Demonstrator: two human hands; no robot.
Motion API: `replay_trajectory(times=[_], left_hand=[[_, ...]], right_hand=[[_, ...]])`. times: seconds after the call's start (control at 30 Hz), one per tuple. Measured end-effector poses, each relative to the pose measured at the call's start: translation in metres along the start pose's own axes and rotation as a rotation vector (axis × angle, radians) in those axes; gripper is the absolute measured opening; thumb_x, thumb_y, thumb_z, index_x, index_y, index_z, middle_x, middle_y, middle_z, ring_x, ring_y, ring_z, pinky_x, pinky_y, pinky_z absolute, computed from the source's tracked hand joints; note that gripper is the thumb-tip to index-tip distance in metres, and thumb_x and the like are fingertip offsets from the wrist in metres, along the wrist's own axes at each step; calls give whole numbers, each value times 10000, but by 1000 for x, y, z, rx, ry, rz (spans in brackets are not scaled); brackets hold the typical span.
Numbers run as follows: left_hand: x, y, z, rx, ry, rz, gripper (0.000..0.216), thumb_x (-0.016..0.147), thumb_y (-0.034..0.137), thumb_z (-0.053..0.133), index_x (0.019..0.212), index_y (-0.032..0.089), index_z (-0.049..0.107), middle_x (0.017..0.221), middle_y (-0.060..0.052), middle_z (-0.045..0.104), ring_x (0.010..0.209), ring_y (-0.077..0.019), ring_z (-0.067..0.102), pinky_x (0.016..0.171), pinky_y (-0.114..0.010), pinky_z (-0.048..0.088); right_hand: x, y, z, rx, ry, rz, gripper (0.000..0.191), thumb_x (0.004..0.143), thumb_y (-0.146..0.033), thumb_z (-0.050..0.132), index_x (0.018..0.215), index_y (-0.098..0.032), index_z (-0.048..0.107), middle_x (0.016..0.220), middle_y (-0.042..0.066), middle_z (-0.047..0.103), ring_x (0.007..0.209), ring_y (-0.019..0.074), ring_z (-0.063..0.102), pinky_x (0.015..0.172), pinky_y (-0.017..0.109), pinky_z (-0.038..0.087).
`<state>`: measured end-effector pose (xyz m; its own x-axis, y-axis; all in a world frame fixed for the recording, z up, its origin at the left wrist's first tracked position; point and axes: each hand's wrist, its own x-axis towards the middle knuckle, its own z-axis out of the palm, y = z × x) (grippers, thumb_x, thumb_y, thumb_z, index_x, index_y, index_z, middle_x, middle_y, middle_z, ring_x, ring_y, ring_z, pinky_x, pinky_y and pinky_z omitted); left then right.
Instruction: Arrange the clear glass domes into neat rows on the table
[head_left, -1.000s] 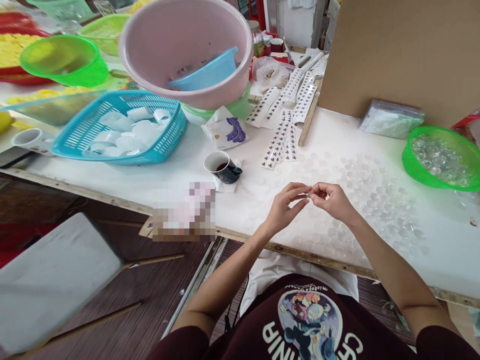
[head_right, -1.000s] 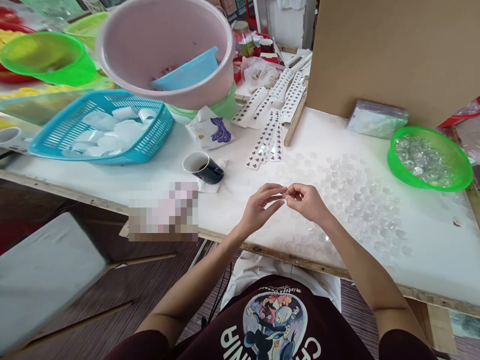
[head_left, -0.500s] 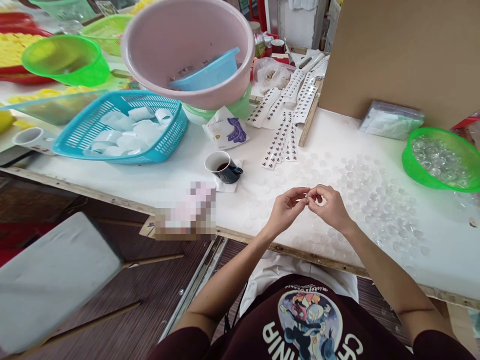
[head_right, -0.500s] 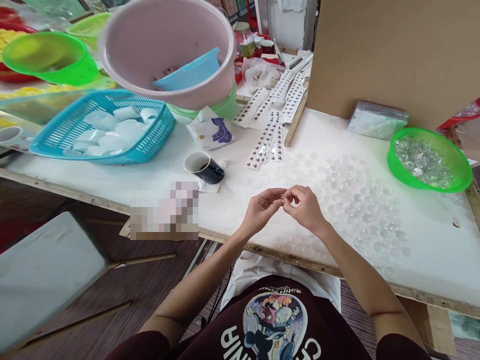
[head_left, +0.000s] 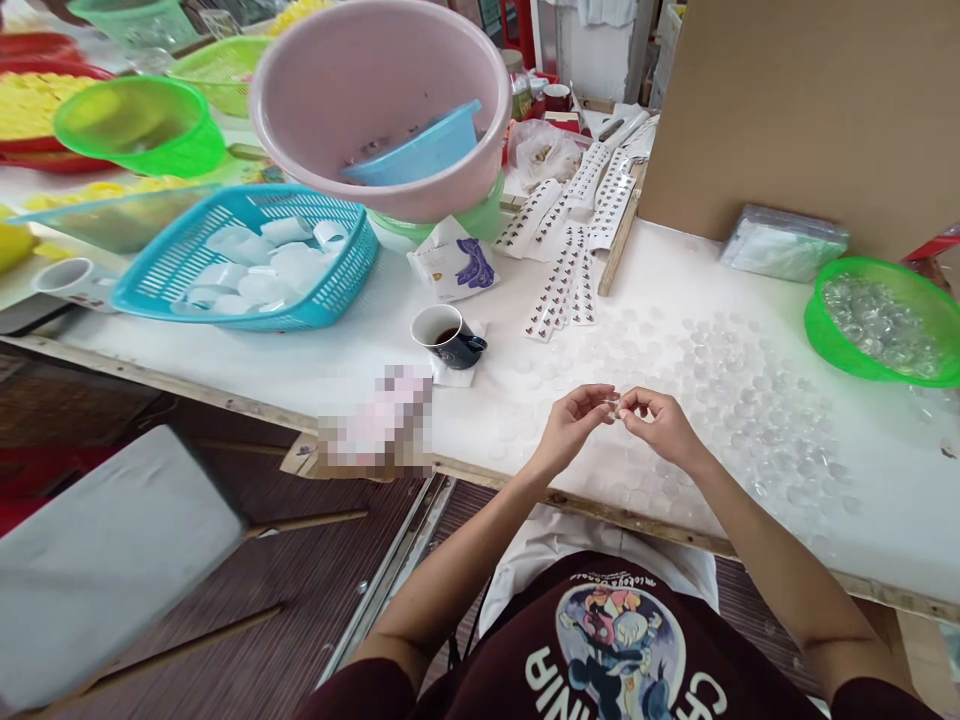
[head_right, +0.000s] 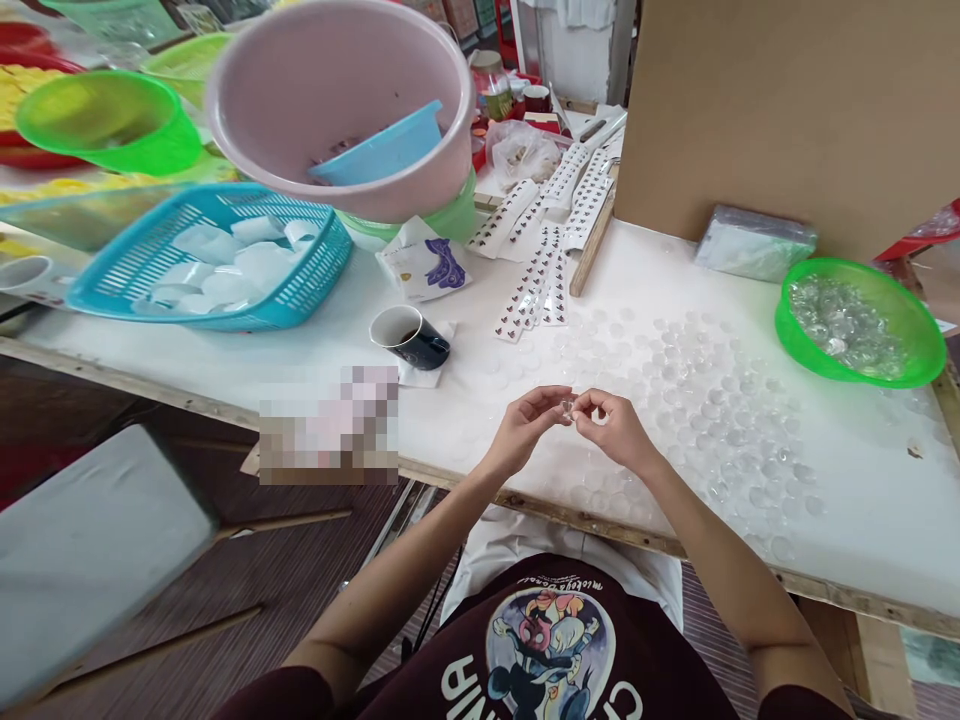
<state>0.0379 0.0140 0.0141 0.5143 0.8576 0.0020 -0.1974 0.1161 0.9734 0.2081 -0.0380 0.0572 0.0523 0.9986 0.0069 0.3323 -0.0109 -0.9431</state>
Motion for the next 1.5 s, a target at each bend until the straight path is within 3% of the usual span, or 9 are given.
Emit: replay_trajectory(times=[0.1, 0.23, 0.33, 0.5, 0.8, 1.0, 1.2, 1.4, 1.5], left_hand=[[9, -1, -15, 158, 72, 38, 263, 869, 306, 689, 1083, 154, 671, 1115, -119, 737, 954, -203, 703, 789, -328, 579], [31, 3, -40, 597, 133, 173, 258, 879, 197, 613, 1135, 187, 644, 1153, -97, 710, 1008, -214, 679, 841, -354, 556], [51, 6, -49, 895, 29, 195, 355, 869, 107, 561, 1212, 184, 611, 1215, -112, 686, 1082, -247, 667, 933, -410, 528], [71, 4, -48, 1234, -189, 180, 383, 859, 35, 510, 1186, 188, 638, 1203, -123, 698, 1148, -301, 637, 1028, -493, 442], [74, 1, -49, 1283, -206, 192, 299, 882, 44, 518, 1103, 180, 668, 1170, -125, 715, 1155, -318, 596, 976, -482, 431], [67, -1, -51, 1282, -151, 224, 296, 920, 76, 486, 1119, 188, 675, 1274, -133, 660, 1226, -316, 564, 999, -486, 451], [52, -2, -59, 1262, -171, 275, 284, 949, 124, 482, 1120, 187, 700, 1251, -141, 686, 1208, -310, 605, 1032, -519, 477], [51, -3, -62, 1271, -166, 297, 322, 949, 105, 462, 1174, 171, 684, 1310, -150, 679, 1274, -300, 598, 1102, -530, 454], [48, -8, -63, 1254, -186, 336, 320, 976, 152, 469, 1237, 149, 654, 1379, -171, 644, 1335, -303, 567, 1168, -553, 401]], right_hand=[[4, 18, -18, 159, 22, 125, 212, 761, -407, 659, 773, -196, 652, 770, 15, 663, 693, 136, 549, 689, 291, 425], [14, 41, -50, 199, 128, 308, 326, 673, -471, 759, 766, -180, 646, 689, 7, 640, 557, 107, 508, 581, 270, 420], [23, 53, -62, 199, 175, 429, 360, 648, -480, 789, 761, -177, 632, 589, -24, 581, 457, 86, 457, 492, 252, 384], [40, 62, -57, 182, 213, 557, 275, 734, -396, 767, 754, -176, 601, 550, -25, 576, 396, 72, 457, 420, 221, 352], [65, 75, -61, 50, 248, 626, 167, 797, -215, 708, 717, -167, 569, 554, 22, 631, 383, 94, 537, 367, 205, 288], [61, 70, -61, -68, 268, 613, 82, 821, -192, 666, 804, -180, 586, 560, -5, 640, 389, 99, 537, 412, 217, 317], [52, 58, -55, -534, 294, 478, 95, 878, -241, 594, 930, -217, 670, 674, -10, 699, 547, 125, 577, 565, 259, 364], [56, 57, -46, -610, 177, 394, 176, 921, -280, 558, 985, -236, 716, 771, 11, 713, 699, 172, 612, 633, 288, 375], [50, 63, -47, -707, 207, 215, 201, 934, -244, 540, 1012, -213, 723, 943, 66, 722, 882, 217, 627, 760, 326, 427]])
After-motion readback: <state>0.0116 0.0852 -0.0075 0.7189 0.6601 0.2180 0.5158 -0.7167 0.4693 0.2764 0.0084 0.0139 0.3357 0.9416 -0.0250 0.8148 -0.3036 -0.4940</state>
